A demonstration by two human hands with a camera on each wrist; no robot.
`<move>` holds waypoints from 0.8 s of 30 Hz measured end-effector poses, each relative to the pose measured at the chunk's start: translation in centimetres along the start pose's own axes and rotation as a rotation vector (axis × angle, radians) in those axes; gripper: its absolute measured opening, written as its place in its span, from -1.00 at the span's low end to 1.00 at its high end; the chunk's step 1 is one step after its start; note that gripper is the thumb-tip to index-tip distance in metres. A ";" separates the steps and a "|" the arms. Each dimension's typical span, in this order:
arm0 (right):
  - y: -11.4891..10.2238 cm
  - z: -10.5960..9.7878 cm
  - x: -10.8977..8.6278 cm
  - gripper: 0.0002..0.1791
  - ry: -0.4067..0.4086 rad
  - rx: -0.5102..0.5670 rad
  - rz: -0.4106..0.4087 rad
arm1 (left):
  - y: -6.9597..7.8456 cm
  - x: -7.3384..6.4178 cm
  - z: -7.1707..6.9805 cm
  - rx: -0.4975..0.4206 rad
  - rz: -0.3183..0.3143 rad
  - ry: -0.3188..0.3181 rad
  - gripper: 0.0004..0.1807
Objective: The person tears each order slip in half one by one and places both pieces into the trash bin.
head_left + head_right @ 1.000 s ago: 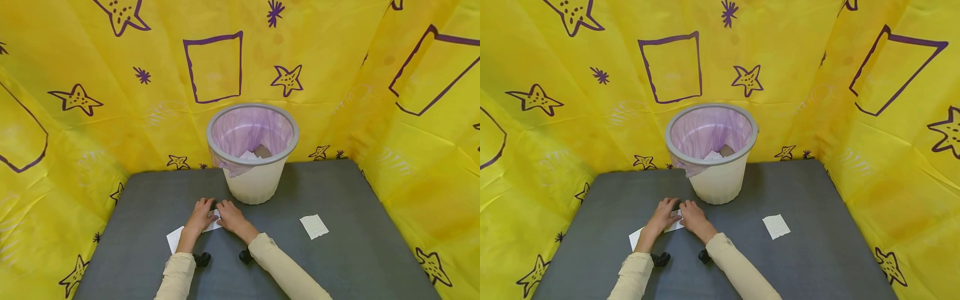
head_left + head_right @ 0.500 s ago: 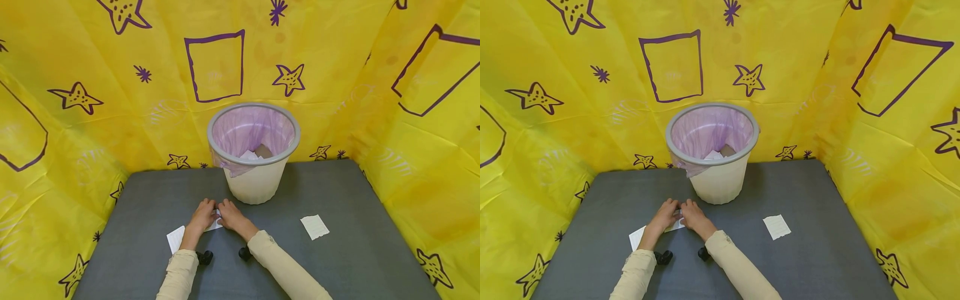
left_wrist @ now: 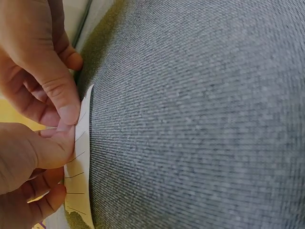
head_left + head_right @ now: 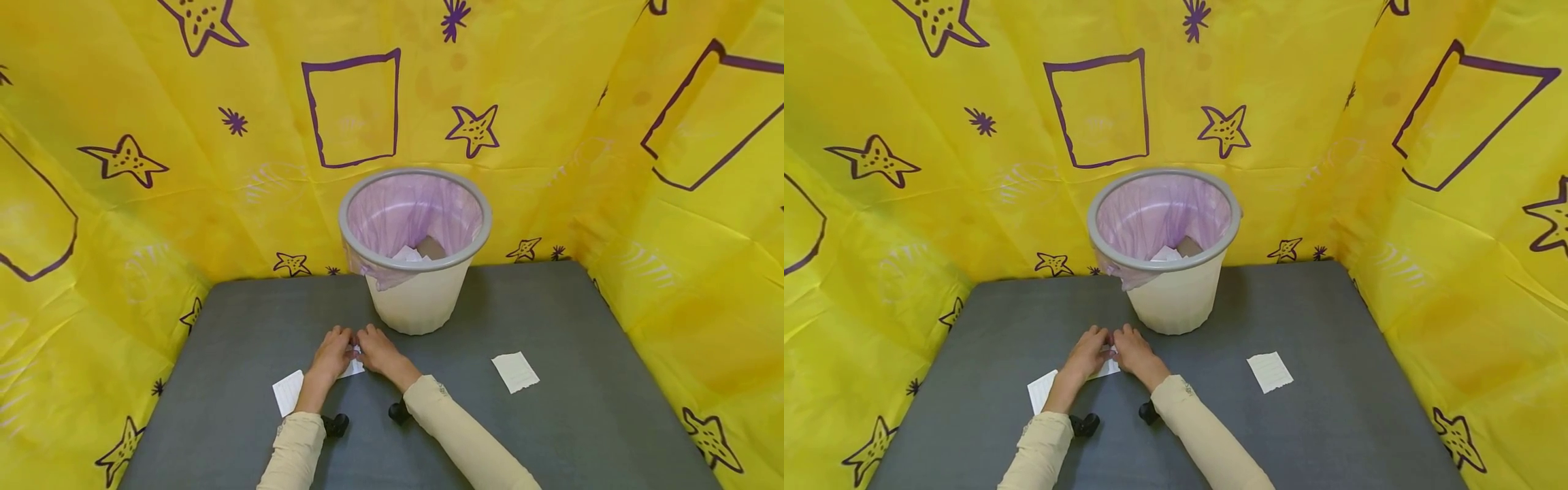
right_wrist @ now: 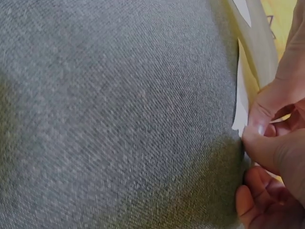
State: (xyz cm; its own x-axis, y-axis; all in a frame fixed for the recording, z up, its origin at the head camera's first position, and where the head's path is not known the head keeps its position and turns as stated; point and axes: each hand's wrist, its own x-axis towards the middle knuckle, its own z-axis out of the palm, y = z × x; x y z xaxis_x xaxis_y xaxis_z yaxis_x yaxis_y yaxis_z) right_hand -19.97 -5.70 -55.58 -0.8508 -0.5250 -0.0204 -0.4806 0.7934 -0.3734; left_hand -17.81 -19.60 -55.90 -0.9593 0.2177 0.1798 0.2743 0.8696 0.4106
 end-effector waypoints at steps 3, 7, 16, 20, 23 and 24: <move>0.0 0.2 -0.2 -0.80 0.023 0.000 0.012 | 0.2 0.0 0.2 0.004 0.003 0.010 -0.78; 0.1 0.3 -0.3 -0.86 0.062 -0.002 0.000 | 0.3 0.2 0.1 0.069 -0.022 -0.011 -0.81; 0.8 0.5 -0.6 -0.87 0.149 -0.056 -0.064 | -0.2 0.1 0.3 0.073 0.062 0.051 -0.84; 1.0 -0.1 -0.9 -0.89 0.136 0.093 -0.084 | -0.1 0.1 -0.4 0.012 0.123 0.109 -0.84; 1.1 -0.8 -1.0 -0.90 0.123 0.249 -0.080 | 0.0 0.3 -1.3 -0.051 0.151 0.136 -0.85; 1.2 -1.0 -1.1 -0.90 0.120 0.289 -0.075 | 0.1 0.4 -1.6 -0.070 0.153 0.131 -0.86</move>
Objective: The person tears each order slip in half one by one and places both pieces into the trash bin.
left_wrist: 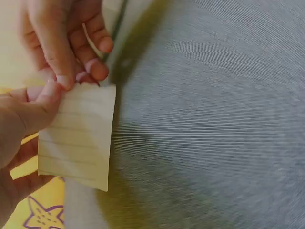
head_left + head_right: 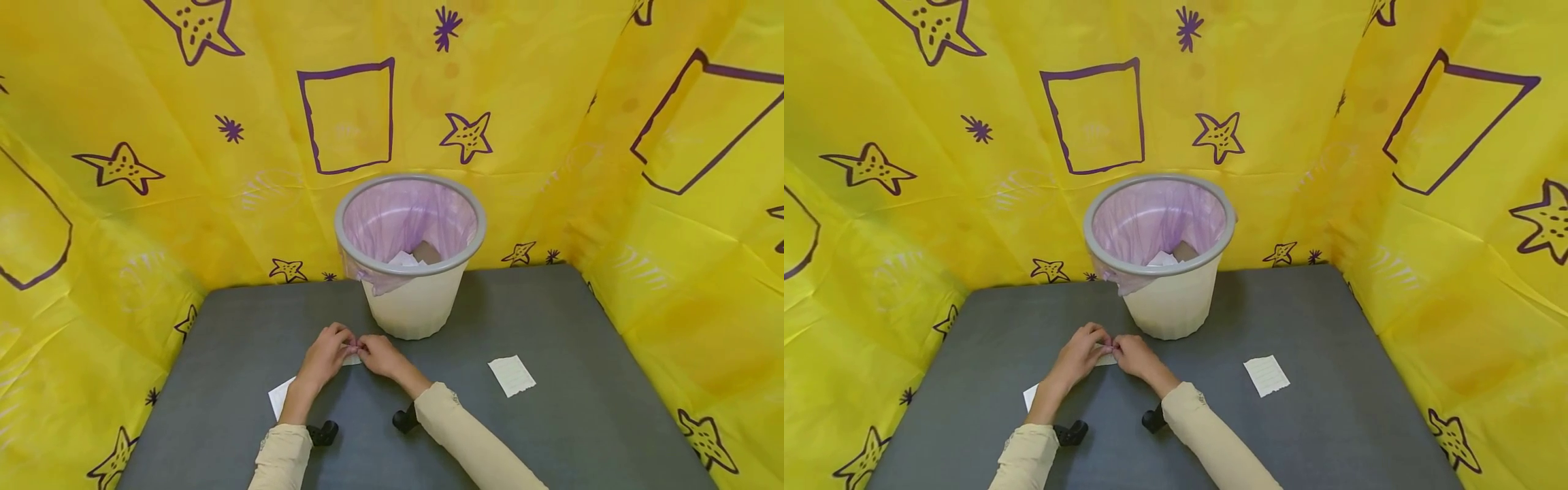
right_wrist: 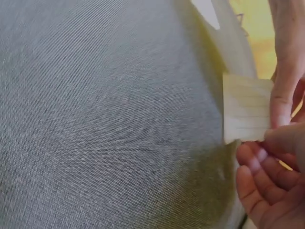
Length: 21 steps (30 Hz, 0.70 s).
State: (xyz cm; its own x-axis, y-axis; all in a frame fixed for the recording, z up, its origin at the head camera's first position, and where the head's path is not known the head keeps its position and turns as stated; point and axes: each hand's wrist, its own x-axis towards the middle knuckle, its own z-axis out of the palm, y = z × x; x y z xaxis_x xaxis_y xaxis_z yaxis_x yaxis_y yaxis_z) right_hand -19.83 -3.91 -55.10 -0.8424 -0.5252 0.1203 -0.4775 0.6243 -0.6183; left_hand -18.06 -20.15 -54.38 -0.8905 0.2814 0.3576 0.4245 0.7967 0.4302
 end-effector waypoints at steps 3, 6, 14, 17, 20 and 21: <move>-0.1 -0.5 -0.1 -0.89 0.014 0.080 0.013 | 0.2 0.3 -0.9 -0.079 -0.040 -0.028 -0.86; -0.2 -0.9 -0.1 -0.89 0.064 0.084 0.000 | 0.3 0.6 -1.6 -0.163 -0.140 -0.057 -0.76; -1.2 -2.1 0.1 -0.88 0.099 0.147 0.028 | 0.2 1.0 -3.1 -0.219 -0.147 -0.026 -0.86; -1.7 -2.7 0.2 -0.79 0.060 0.269 0.015 | 0.5 1.2 -3.7 -0.214 -0.087 0.010 -0.89; -2.3 -3.4 0.4 -0.71 0.043 0.362 -0.012 | 1.1 1.5 -4.7 -0.239 -0.029 0.032 -0.87; -2.5 -3.7 0.4 -0.71 0.048 0.373 -0.022 | 1.3 1.6 -5.1 -0.249 -0.011 0.034 -0.87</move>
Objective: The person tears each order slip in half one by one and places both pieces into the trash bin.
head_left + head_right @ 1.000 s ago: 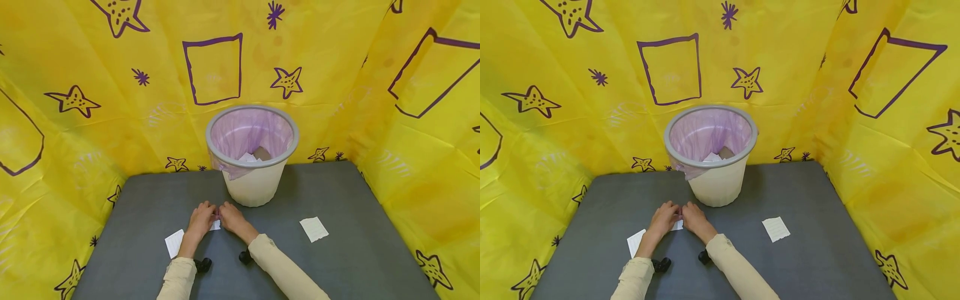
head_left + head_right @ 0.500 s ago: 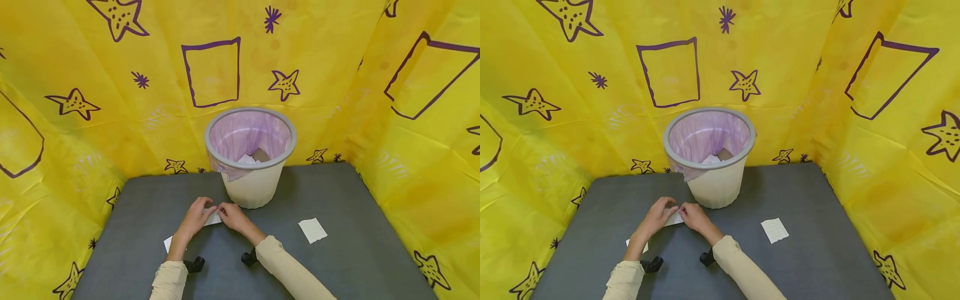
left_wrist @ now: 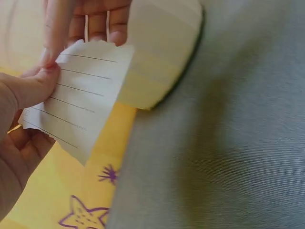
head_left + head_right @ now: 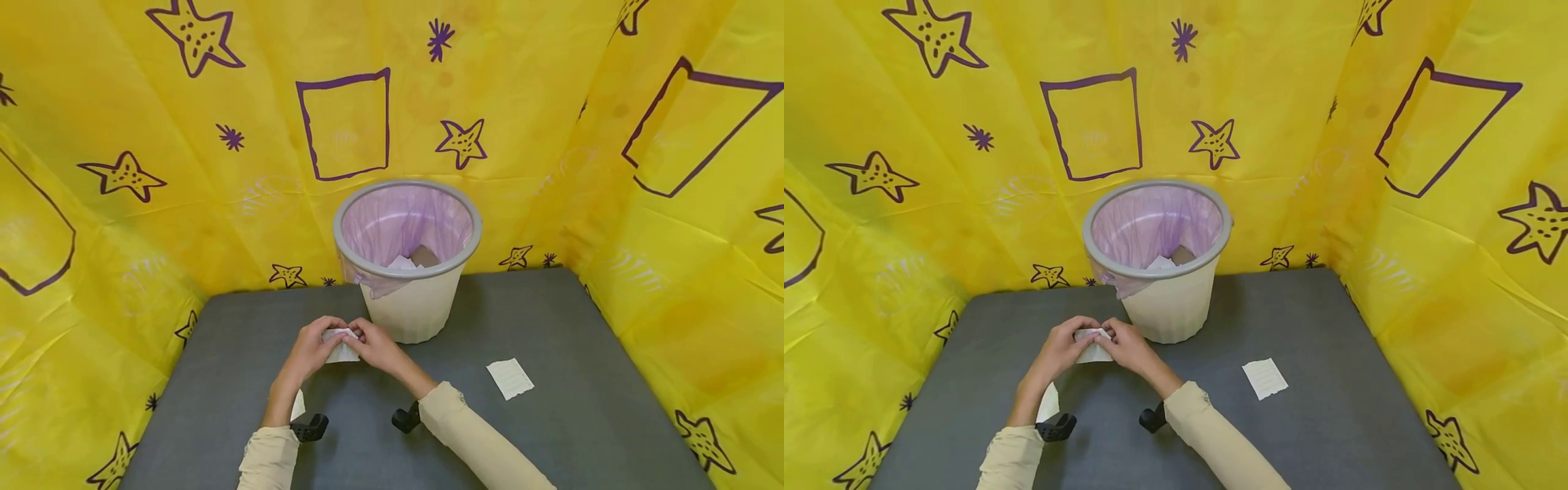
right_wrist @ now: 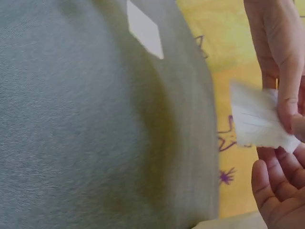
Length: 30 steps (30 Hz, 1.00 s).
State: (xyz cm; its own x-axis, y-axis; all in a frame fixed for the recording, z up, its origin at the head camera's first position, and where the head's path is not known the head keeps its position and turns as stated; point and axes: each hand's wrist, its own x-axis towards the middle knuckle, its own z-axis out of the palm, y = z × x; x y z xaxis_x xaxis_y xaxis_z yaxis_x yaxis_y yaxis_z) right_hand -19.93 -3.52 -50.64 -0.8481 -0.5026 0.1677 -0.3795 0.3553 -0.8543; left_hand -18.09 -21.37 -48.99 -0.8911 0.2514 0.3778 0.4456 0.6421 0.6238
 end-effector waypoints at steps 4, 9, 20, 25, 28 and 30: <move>-1.1 -0.7 0.0 -0.79 0.037 -0.011 -0.065 | 1.0 0.3 -1.2 -0.023 0.059 -0.005 -0.86; -2.3 -1.4 -0.2 -0.85 0.075 -0.047 -0.130 | 1.7 0.4 -2.3 -0.024 0.071 0.006 -0.88; -4.0 -3.3 -1.0 -0.89 0.152 -0.058 -0.218 | 3.4 0.9 -3.3 -0.018 0.102 0.061 -0.90; -4.7 -4.0 -1.4 -0.91 0.182 -0.109 -0.251 | 4.8 0.9 -3.9 -0.019 0.119 0.070 -0.91; -5.6 -4.5 -1.6 -0.91 0.215 -0.155 -0.291 | 5.8 1.0 -4.4 -0.020 0.153 0.088 -0.90; -6.4 -4.9 -1.8 -0.91 0.241 -0.190 -0.316 | 6.3 1.3 -4.6 -0.023 0.192 0.105 -0.89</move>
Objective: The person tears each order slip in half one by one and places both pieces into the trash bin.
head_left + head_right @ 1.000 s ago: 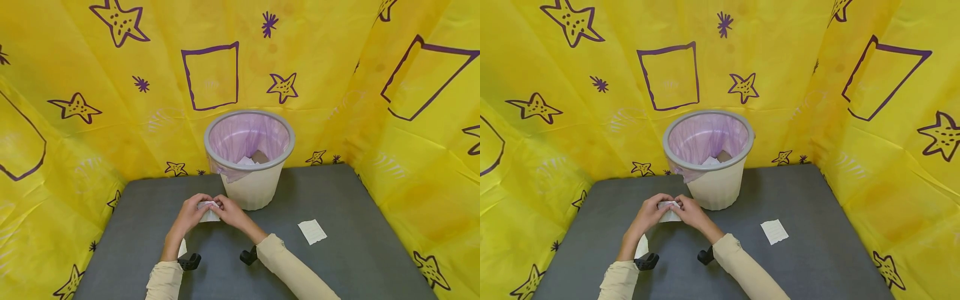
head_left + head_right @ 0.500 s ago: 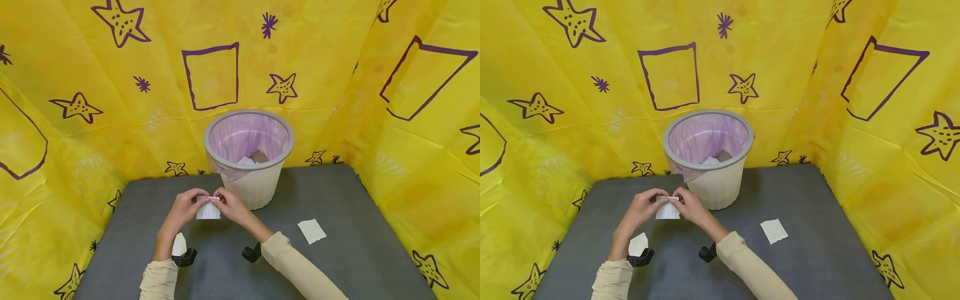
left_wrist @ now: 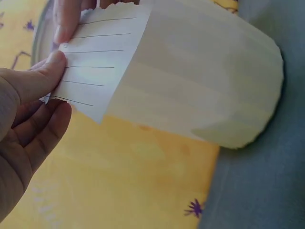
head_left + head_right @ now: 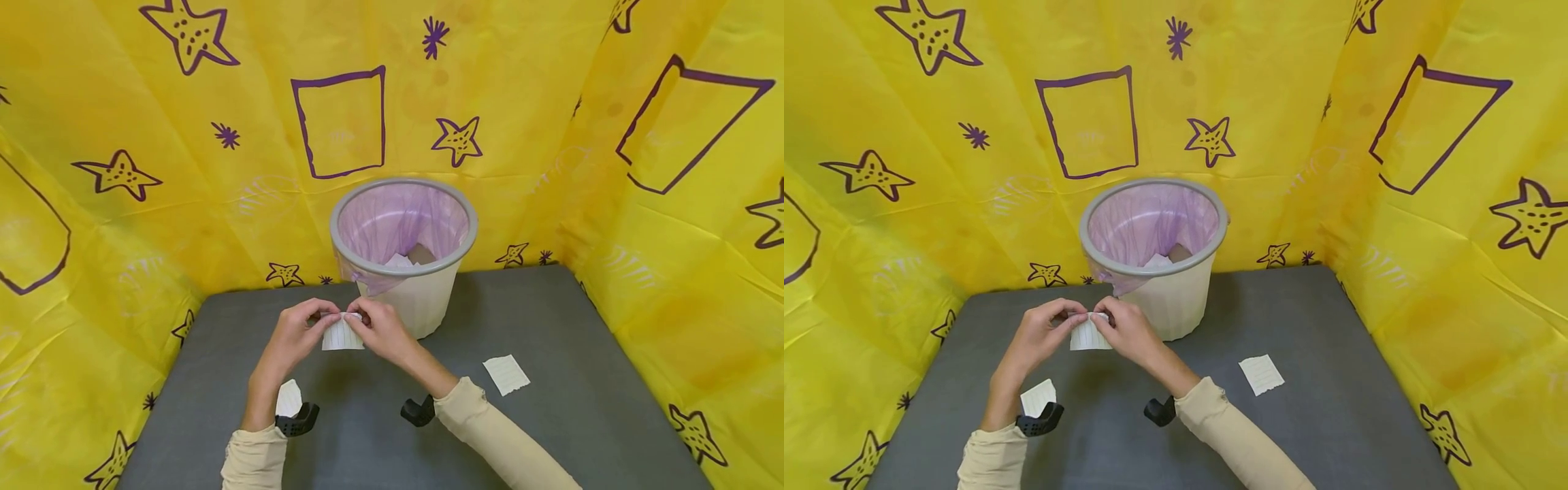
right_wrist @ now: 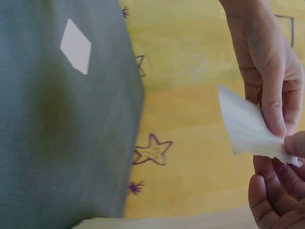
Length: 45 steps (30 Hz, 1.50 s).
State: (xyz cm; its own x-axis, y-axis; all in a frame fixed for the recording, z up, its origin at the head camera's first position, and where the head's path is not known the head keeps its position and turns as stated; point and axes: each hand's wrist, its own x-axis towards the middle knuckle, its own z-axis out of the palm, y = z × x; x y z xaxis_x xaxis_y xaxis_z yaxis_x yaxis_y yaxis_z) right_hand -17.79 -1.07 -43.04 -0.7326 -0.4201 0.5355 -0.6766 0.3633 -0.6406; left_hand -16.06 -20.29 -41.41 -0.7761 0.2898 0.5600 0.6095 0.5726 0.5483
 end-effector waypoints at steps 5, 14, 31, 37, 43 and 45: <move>-1.7 -1.5 0.4 -0.92 0.042 -0.057 -0.063 | 1.4 0.9 -0.3 -0.016 0.079 0.029 -0.85; -3.8 -5.1 0.7 -0.92 0.090 -0.004 -0.178 | 4.9 2.2 -1.1 -0.043 0.150 0.084 -0.85; -3.8 -9.4 -0.3 -0.92 0.042 0.235 0.053 | 7.9 4.1 1.6 -0.019 0.339 0.234 -0.84; -3.8 -9.9 -0.5 -0.90 0.057 0.255 0.107 | 8.3 4.1 2.3 -0.017 0.370 0.323 -0.79; -3.8 -10.0 -0.6 -0.91 0.089 0.246 0.089 | 8.4 4.2 2.5 -0.041 0.337 0.338 -0.81; -3.7 -10.0 -0.7 -0.92 0.116 0.225 0.071 | 8.5 4.2 2.6 -0.056 0.320 0.358 -0.81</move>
State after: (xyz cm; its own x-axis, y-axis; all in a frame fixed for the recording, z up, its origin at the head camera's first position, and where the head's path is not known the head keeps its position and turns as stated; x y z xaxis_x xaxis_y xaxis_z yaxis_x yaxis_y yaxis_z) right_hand -15.56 6.20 -35.50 -0.7903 -0.2973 0.5357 -0.5987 0.1892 -0.7783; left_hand -14.51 -12.24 -36.01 -0.4497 0.1571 0.8793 0.8240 0.4530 0.3405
